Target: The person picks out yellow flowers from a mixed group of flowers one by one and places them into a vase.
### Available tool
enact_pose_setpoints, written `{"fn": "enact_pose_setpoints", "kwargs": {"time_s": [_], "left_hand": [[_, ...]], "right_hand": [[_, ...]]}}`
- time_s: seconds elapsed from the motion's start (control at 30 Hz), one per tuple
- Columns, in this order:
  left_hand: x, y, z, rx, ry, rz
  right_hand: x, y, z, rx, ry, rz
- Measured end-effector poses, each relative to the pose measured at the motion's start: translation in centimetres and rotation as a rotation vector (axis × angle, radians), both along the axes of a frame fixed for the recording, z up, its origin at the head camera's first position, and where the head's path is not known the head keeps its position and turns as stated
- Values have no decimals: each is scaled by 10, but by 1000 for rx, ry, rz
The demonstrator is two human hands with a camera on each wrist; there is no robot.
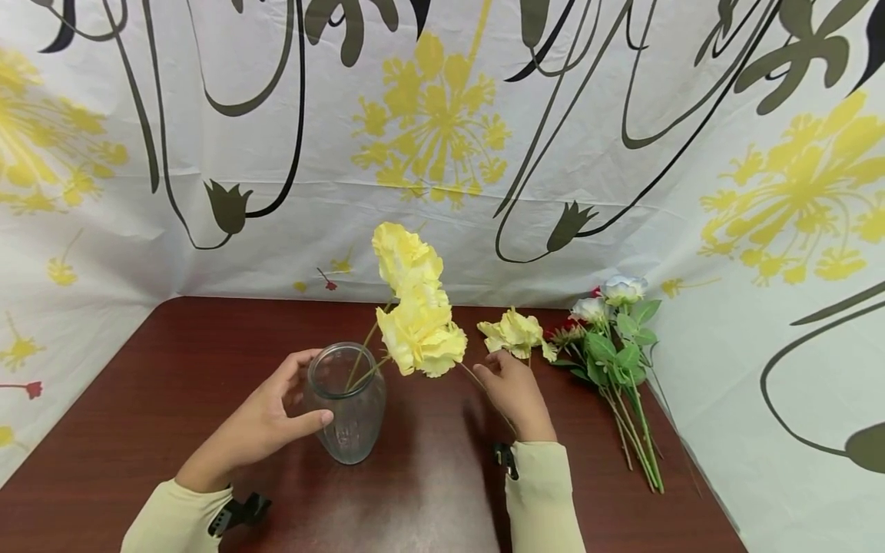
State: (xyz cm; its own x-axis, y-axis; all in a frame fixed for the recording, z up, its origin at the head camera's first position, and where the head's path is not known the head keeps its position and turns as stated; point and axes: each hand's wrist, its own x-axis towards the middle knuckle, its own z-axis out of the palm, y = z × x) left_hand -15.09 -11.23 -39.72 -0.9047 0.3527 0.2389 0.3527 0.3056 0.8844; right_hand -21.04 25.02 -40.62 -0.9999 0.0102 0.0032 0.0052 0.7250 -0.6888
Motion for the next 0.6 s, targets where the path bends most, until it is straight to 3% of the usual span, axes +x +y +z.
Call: {"fn": "enact_pose_setpoints", "kwargs": {"time_s": [0.2,0.47,0.6], "left_hand": [[1,-1,3,-21,-2,16],[2,0,4,-43,-16,35],[2,0,3,-41,0,37]], "right_hand": [[-5,-1,-10,101,4,5],[-11,-4,-19,314,58,14],[-13,-6,-24,348,32,16]]}}
